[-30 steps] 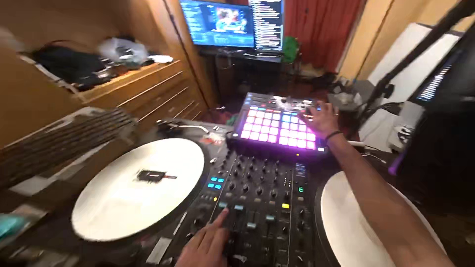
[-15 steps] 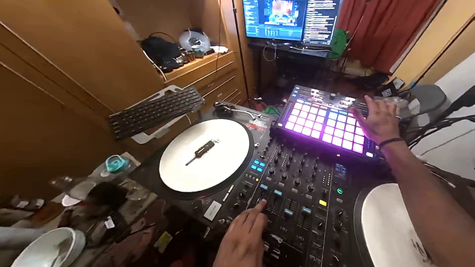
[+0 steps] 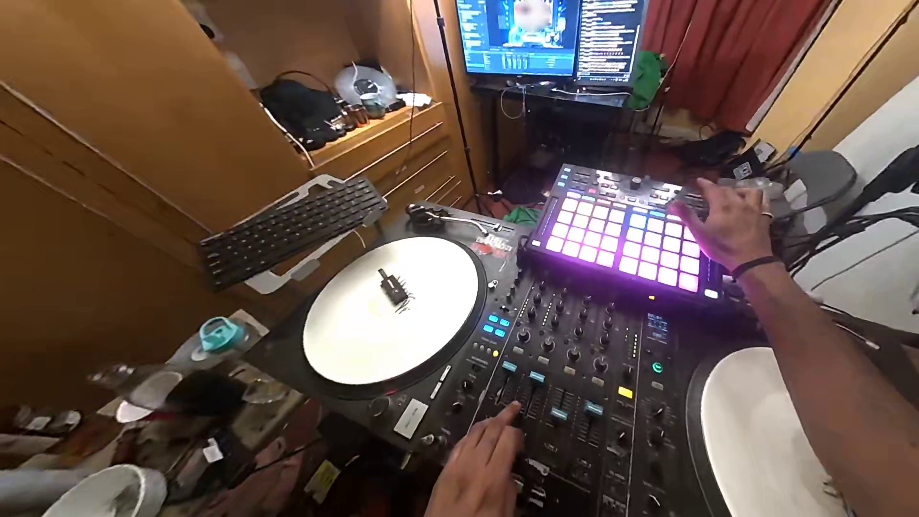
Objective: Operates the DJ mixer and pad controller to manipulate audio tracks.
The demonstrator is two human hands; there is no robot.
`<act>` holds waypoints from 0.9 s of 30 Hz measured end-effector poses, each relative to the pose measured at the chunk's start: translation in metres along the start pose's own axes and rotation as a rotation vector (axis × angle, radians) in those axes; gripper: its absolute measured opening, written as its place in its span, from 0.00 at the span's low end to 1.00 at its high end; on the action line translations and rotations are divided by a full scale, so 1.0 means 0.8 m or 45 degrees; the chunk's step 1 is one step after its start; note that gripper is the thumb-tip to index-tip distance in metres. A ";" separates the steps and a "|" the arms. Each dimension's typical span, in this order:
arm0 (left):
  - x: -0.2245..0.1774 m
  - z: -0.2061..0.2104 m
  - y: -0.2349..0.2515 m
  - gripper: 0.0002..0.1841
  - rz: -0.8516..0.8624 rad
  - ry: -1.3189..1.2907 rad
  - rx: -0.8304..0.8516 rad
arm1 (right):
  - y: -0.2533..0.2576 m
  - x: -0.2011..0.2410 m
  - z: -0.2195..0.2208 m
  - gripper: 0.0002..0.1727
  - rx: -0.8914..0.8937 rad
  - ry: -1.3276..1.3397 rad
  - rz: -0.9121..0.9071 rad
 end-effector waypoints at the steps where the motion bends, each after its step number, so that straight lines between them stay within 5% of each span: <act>1: 0.002 0.001 0.001 0.09 0.017 0.000 0.003 | 0.003 0.001 -0.001 0.54 -0.017 -0.003 -0.006; 27: 0.003 -0.004 0.015 0.11 0.044 0.034 -0.080 | -0.008 0.000 0.015 0.52 0.015 -0.070 0.021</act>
Point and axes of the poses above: each hand's wrist, its own y-axis towards the middle knuckle, its own z-axis out of the palm, x = y × z, the point moved 5 cm from there along y, towards the middle knuckle, and after that the axes turned 14 degrees about y, right-handed, at the moved point
